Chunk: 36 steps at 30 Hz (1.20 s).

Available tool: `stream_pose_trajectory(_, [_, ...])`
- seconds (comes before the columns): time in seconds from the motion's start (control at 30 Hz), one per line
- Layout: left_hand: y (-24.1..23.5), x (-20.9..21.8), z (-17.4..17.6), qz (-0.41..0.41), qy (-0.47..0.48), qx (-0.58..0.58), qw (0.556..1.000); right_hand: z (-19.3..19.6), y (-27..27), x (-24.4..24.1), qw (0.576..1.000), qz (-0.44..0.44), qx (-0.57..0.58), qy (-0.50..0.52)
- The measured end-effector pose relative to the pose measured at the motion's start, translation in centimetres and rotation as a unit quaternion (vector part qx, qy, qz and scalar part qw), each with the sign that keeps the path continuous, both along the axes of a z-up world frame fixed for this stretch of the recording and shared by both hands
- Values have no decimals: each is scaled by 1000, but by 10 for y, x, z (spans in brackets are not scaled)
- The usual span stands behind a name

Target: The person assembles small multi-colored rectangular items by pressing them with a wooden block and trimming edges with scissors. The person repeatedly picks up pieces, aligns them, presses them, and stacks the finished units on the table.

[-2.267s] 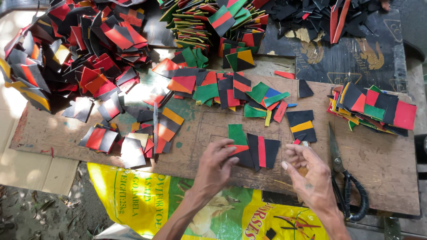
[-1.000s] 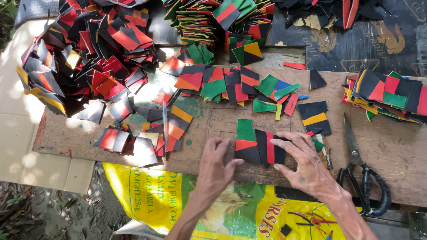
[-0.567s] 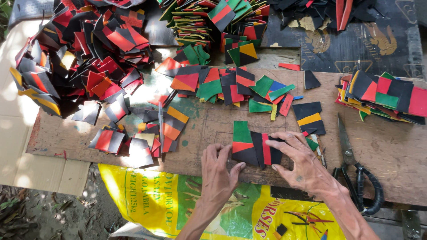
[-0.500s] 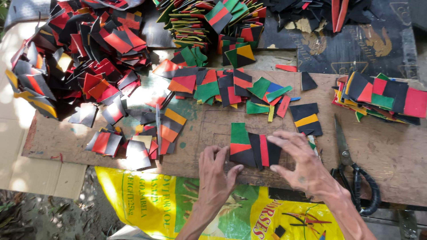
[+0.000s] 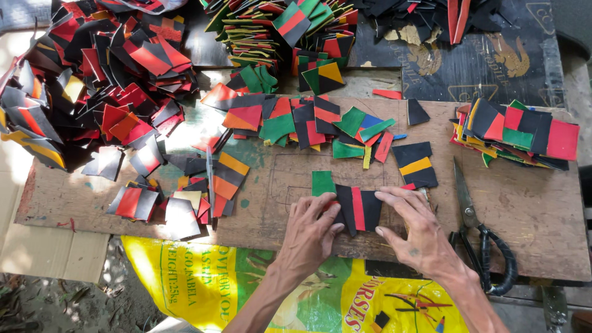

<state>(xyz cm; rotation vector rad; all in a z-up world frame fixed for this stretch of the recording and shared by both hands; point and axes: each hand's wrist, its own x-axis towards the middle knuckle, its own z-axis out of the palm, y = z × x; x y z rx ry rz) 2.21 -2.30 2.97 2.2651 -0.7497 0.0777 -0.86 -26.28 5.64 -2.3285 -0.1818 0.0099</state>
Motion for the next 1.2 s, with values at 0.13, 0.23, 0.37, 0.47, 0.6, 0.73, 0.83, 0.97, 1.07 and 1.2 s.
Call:
stream_pose_trajectory(0.13, [0,0,-2,14,6,-17,1000,1,5,4,999,36,-25,-16])
stream_pose_trajectory(0.23, [0,-3,-3,28,11,-39,999,0,9,3,999,32,-32,-20])
stream_pose_trajectory(0.37, [5,-14,1,90,7,-60,994,1,10,4,998,39,-38,-11])
stream_pose_trajectory(0.47, [5,-24,1,132,25,-54,989,1,13,5,997,56,-57,-19])
stream_pose_trajectory(0.6, [2,-30,0,156,6,-32,987,-2,22,13,987,124,-89,-45])
stream_pose_trajectory(0.73, [0,-31,0,157,-7,-32,987,-2,24,16,984,123,-122,-38])
stream_pose_trajectory(0.83, [1,-32,-1,160,-9,-31,987,-1,20,15,986,114,-122,-15])
stream_pose_trajectory(0.97, [1,-33,-3,161,-17,-32,986,0,15,17,987,127,-100,-8])
stream_pose_trajectory(1.07, [1,-33,-2,164,-19,-28,986,1,15,20,987,134,-84,-6])
stream_pose_trajectory(1.2, [-1,-33,-3,168,-14,-26,985,1,15,20,988,133,-80,0])
